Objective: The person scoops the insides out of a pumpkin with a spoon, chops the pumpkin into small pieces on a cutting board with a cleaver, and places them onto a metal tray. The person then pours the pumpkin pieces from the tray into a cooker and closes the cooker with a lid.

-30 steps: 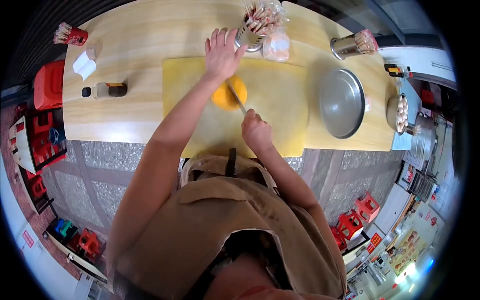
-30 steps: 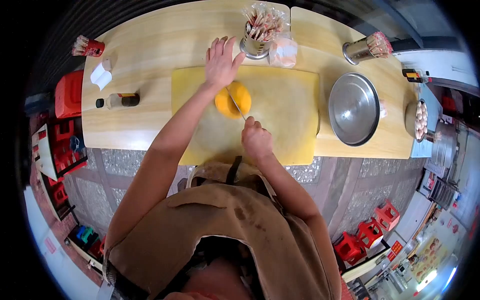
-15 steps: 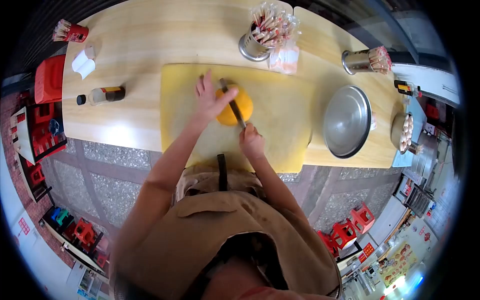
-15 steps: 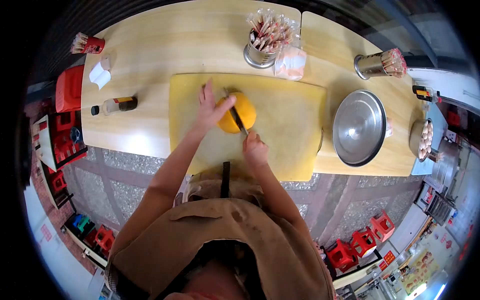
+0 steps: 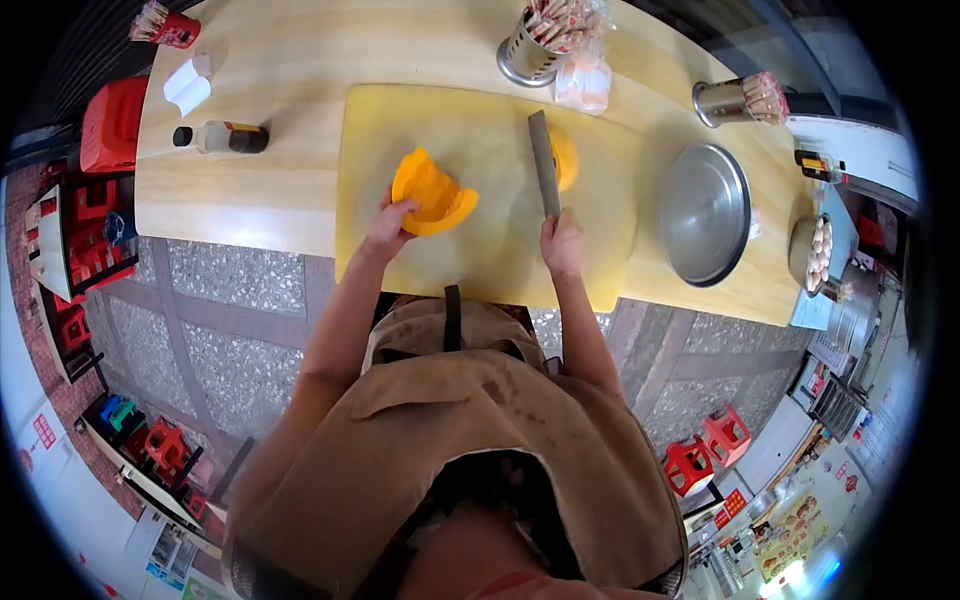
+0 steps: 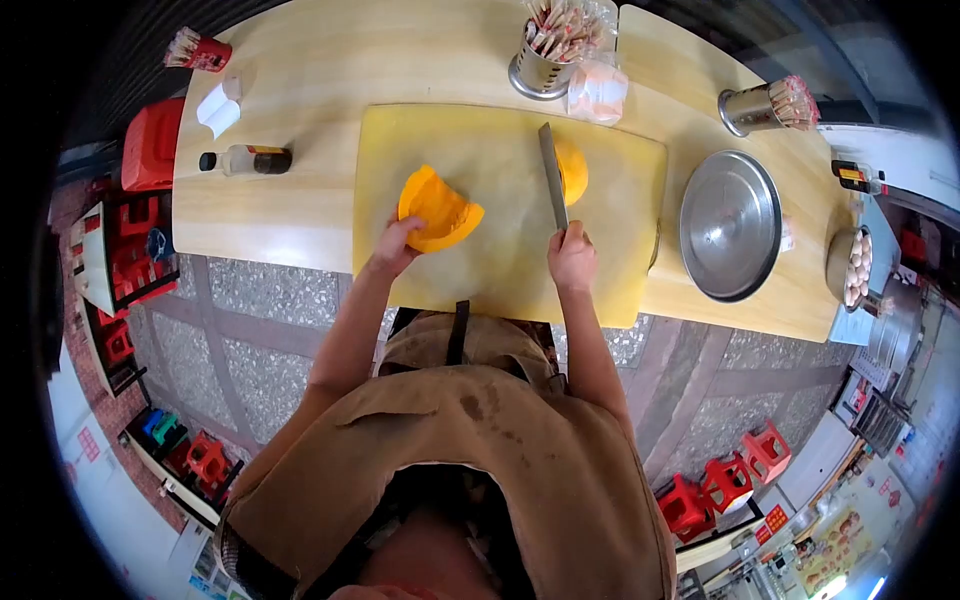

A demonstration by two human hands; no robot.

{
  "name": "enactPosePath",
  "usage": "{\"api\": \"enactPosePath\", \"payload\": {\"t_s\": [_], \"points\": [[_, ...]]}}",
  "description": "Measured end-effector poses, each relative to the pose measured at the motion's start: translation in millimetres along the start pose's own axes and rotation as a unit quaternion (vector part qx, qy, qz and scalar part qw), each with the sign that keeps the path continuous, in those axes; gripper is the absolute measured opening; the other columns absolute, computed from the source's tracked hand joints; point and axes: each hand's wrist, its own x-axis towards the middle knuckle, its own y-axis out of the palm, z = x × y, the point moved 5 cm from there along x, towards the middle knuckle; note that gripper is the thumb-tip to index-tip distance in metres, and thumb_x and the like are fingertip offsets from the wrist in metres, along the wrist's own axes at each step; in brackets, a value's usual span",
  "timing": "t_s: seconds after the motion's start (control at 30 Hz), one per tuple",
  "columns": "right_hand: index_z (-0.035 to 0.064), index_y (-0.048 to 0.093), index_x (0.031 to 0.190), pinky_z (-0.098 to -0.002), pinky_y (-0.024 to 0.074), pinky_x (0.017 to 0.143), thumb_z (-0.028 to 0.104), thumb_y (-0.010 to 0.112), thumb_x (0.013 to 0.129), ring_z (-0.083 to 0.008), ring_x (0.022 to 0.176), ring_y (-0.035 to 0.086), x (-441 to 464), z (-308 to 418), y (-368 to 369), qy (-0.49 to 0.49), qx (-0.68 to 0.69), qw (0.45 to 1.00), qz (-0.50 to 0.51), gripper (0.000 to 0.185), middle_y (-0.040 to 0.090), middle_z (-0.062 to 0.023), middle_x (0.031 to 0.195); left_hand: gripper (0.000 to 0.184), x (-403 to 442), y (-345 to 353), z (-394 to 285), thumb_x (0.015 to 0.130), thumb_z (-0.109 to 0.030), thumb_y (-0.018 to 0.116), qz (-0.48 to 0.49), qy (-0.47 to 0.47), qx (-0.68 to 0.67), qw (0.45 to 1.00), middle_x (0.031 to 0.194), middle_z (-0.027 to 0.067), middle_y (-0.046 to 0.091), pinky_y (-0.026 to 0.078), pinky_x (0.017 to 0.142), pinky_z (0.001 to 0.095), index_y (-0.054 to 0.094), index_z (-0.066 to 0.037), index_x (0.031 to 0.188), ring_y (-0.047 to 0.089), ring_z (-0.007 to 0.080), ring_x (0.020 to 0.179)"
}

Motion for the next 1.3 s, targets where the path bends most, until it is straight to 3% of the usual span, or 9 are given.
{"api": "enactPosePath", "payload": {"t_s": [0.07,0.17,0.23,0.33,0.53,0.8,0.97,1.23,1.3], "points": [[0.0049,0.046,0.081,-0.051,0.0478,0.058,0.018,0.053,0.083,-0.0406,0.064,0.059,-2,-4,1,0.004,0.004,1.0,0.0,0.015,0.059,-0.0202,0.073,0.057,2,3,11,0.08,-0.008,0.054,0.023,-0.002,-0.047,0.999,0.118,0.0073,0.049,0.055,0.072,0.041,0.03,-0.013,0.131,0.055,0.0258,0.106],[0.0053,0.047,0.082,-0.051,0.048,0.058,0.017,0.053,0.082,-0.0405,0.064,0.059,-5,-1,-1,0.011,-0.004,1.0,0.004,0.013,0.059,-0.0197,0.073,0.057,2,10,20,0.081,-0.014,0.059,-0.082,0.087,-0.098,0.988,0.121,0.009,0.048,0.052,0.079,0.0467,0.031,-0.012,0.13,0.053,0.0271,0.109],[0.0054,0.047,0.082,-0.0512,0.048,0.058,0.017,0.053,0.082,-0.0403,0.064,0.059,-6,8,-9,0.012,-0.019,1.0,0.006,0.013,0.059,-0.0193,0.073,0.061,-3,3,29,0.081,-0.022,0.063,-0.23,-0.02,0.047,0.972,0.12,0.0116,0.049,0.055,0.071,0.0418,0.03,-0.01,0.13,0.058,0.0269,0.1],[0.0059,0.047,0.087,-0.0501,0.049,0.057,0.015,0.052,0.081,-0.039,0.064,0.06,-27,33,-23,-0.028,-0.034,0.999,0.022,0.012,0.059,-0.0187,0.073,0.073,-9,17,25,0.077,-0.025,0.066,-0.207,0.041,0.211,0.954,0.114,0.0136,0.051,0.056,0.059,0.0353,0.023,-0.006,0.133,0.058,0.0242,0.095],[0.004,0.048,0.089,-0.0485,0.0487,0.055,0.013,0.052,0.081,-0.0395,0.06,0.059,-67,88,-26,-0.114,0.001,0.991,0.076,0.013,0.058,-0.0183,0.074,0.079,-14,40,21,0.075,-0.019,0.064,-0.174,0.078,0.279,0.941,0.124,0.0215,0.039,0.058,0.055,0.0353,0.017,-0.006,0.137,0.058,0.0312,0.094],[0.0029,0.047,0.092,-0.0423,0.053,0.057,0.012,0.055,0.079,-0.0346,0.063,0.063,-63,97,-15,-0.127,-0.099,0.974,0.156,0.018,0.059,-0.0161,0.075,0.077,-13,45,22,0.075,-0.015,0.063,-0.19,0.082,0.294,0.933,0.124,0.0236,0.036,0.058,0.052,0.035,0.017,-0.005,0.136,0.058,0.0353,0.092],[0.0039,0.045,0.094,-0.0478,0.0506,0.06,0.013,0.054,0.079,-0.0376,0.066,0.062,-41,76,39,-0.141,-0.06,0.976,0.153,0.019,0.061,-0.0185,0.076,0.075,-11,41,36,0.074,-0.012,0.062,-0.177,0.124,0.24,0.946,0.123,0.0227,0.037,0.057,0.049,0.034,0.018,-0.003,0.135,0.059,0.0324,0.091],[0.0019,0.045,0.093,-0.0502,0.0497,0.063,0.015,0.053,0.079,-0.0391,0.067,0.062,-47,103,-29,-0.148,-0.035,0.973,0.174,0.021,0.062,-0.0212,0.075,0.075,-9,35,40,0.075,-0.01,0.062,-0.165,0.137,0.216,0.953,0.12,0.0204,0.039,0.057,0.05,0.0327,0.017,-0.004,0.134,0.059,0.029,0.088],[0.0015,0.045,0.092,-0.051,0.0494,0.063,0.014,0.053,0.079,-0.0399,0.067,0.062,-49,95,-12,-0.118,-0.096,0.957,0.246,0.02,0.061,-0.022,0.072,0.075,-10,36,40,0.075,-0.01,0.062,-0.16,0.145,0.228,0.949,0.12,0.0205,0.039,0.057,0.05,0.0324,0.017,-0.004,0.134,0.059,0.0287,0.087]]}}
